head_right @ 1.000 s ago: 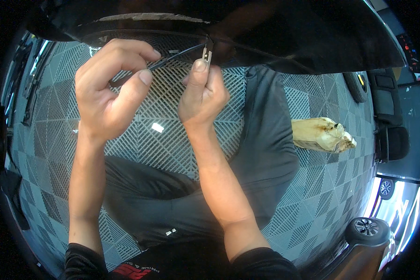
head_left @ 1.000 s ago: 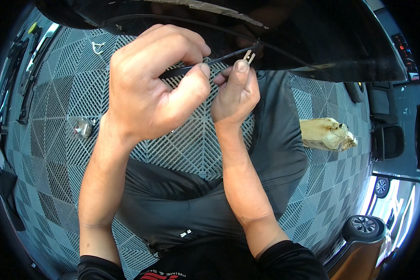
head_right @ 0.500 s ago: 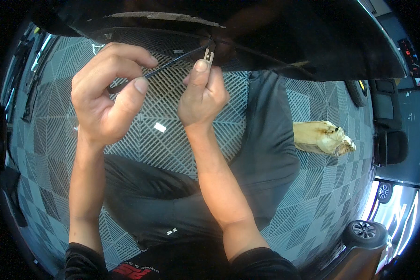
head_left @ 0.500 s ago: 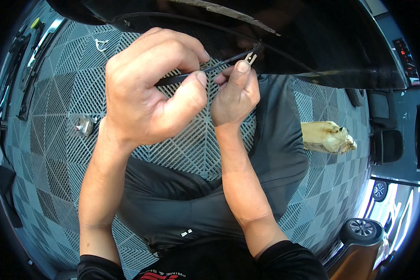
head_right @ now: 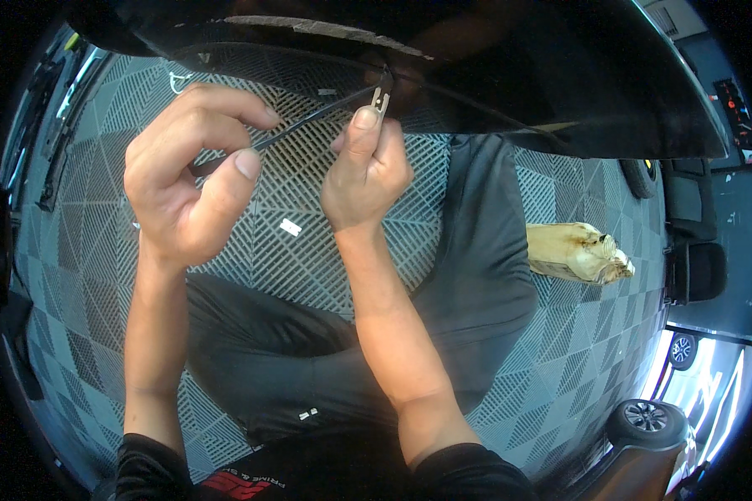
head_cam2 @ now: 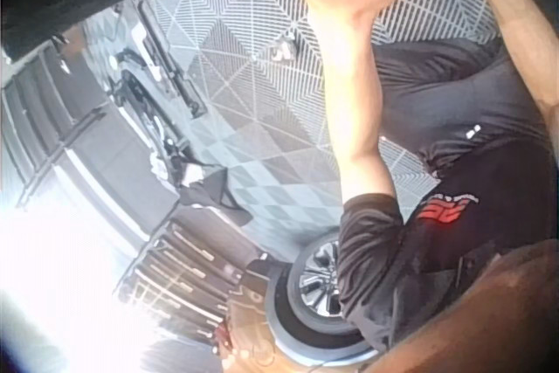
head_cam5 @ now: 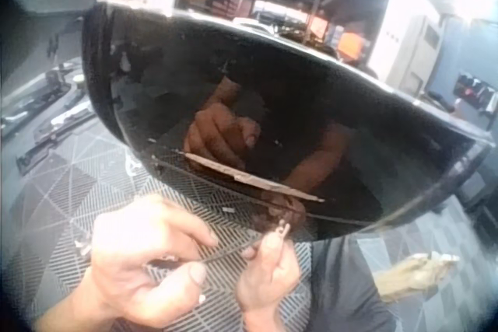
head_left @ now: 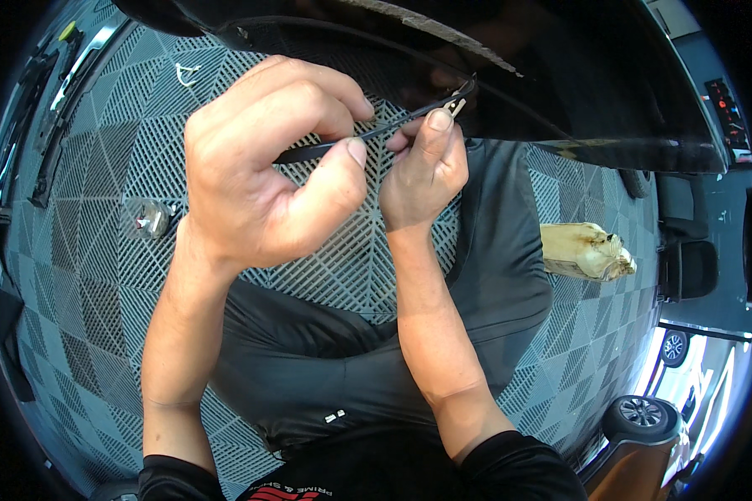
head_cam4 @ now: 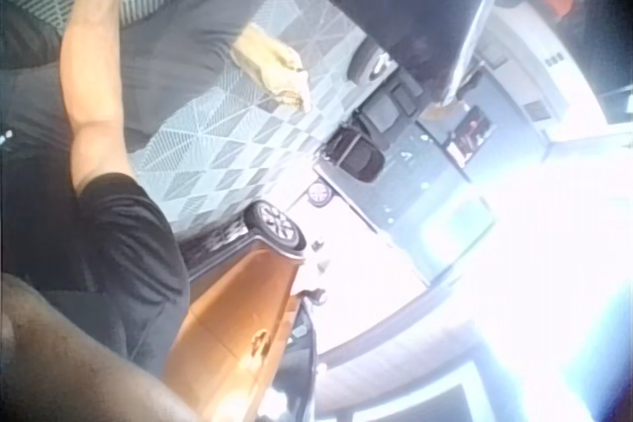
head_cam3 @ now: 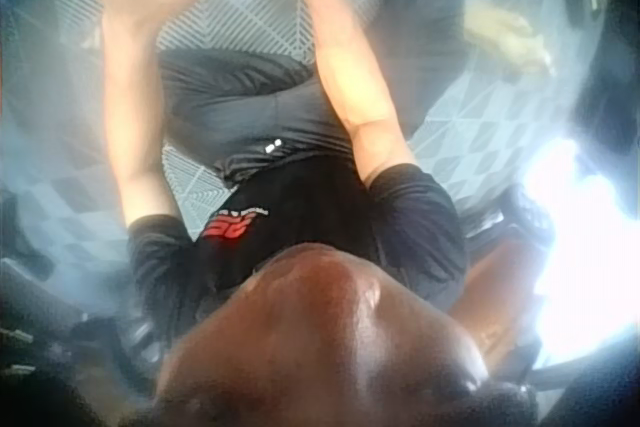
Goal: The person is sitting on the floor and repairing a black car part. They use a small tool to adjust or fix a component on the edge of the part, then use a cloth to wipe the surface.
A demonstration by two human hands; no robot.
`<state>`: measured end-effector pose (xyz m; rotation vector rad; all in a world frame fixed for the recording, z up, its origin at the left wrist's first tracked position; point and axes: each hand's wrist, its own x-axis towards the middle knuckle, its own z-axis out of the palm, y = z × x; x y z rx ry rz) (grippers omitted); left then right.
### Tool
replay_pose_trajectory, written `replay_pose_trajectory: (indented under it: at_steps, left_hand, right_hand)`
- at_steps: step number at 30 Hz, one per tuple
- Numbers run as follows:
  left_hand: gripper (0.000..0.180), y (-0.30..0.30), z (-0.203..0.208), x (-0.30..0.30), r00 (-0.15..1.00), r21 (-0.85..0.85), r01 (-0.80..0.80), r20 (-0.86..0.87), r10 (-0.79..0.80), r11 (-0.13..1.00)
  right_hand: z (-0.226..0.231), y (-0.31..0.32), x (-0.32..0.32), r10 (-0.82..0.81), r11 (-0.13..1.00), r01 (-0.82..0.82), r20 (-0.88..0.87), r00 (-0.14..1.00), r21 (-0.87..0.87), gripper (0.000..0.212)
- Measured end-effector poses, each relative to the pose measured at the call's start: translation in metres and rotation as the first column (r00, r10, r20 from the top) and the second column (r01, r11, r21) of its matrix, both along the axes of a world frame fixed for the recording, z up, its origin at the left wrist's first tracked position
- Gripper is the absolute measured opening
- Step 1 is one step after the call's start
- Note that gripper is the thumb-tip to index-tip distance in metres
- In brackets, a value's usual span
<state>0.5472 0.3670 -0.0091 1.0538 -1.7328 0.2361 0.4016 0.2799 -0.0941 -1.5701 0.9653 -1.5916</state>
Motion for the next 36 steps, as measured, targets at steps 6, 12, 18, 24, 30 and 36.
replay_pose_trajectory:
  at_steps: [6, 12, 18, 24, 30, 36]
  left_hand:
    - [0.013, 0.004, 0.001, 0.002, 1.0, 0.011, -0.002, -0.008, 0.002, 1.0]
    - [0.012, 0.008, 0.001, 0.001, 0.999, 0.019, 0.008, -0.034, -0.007, 1.0]
    - [0.011, 0.012, 0.001, 0.001, 0.997, -0.006, 0.063, -0.034, -0.064, 0.998]
    - [0.011, 0.011, -0.006, -0.003, 0.99, -0.048, 0.117, -0.067, -0.12, 0.992]
    - [0.013, 0.012, -0.009, -0.003, 0.986, -0.079, 0.144, -0.069, -0.149, 0.986]
    - [0.014, 0.016, -0.013, -0.002, 0.979, -0.09, 0.158, -0.112, -0.168, 0.983]
  right_hand:
    - [-0.002, -0.001, 0.003, 0.012, 1.0, -0.012, 0.009, 1.0, -0.005, 0.047]
    - [-0.001, -0.001, 0.003, 0.032, 0.998, -0.031, 0.003, 0.999, -0.059, 0.048]
    - [0.001, 0.003, 0.008, 0.051, 0.998, -0.05, 0.037, 0.998, -0.041, 0.047]
    - [0.008, 0.007, 0.008, 0.052, 0.999, -0.052, 0.001, 0.999, -0.014, 0.047]
    - [0.011, 0.009, 0.011, 0.043, 0.999, -0.042, -0.035, 0.998, 0.029, 0.048]
    - [0.007, 0.009, 0.014, 0.017, 1.0, -0.016, -0.083, 0.996, 0.01, 0.051]
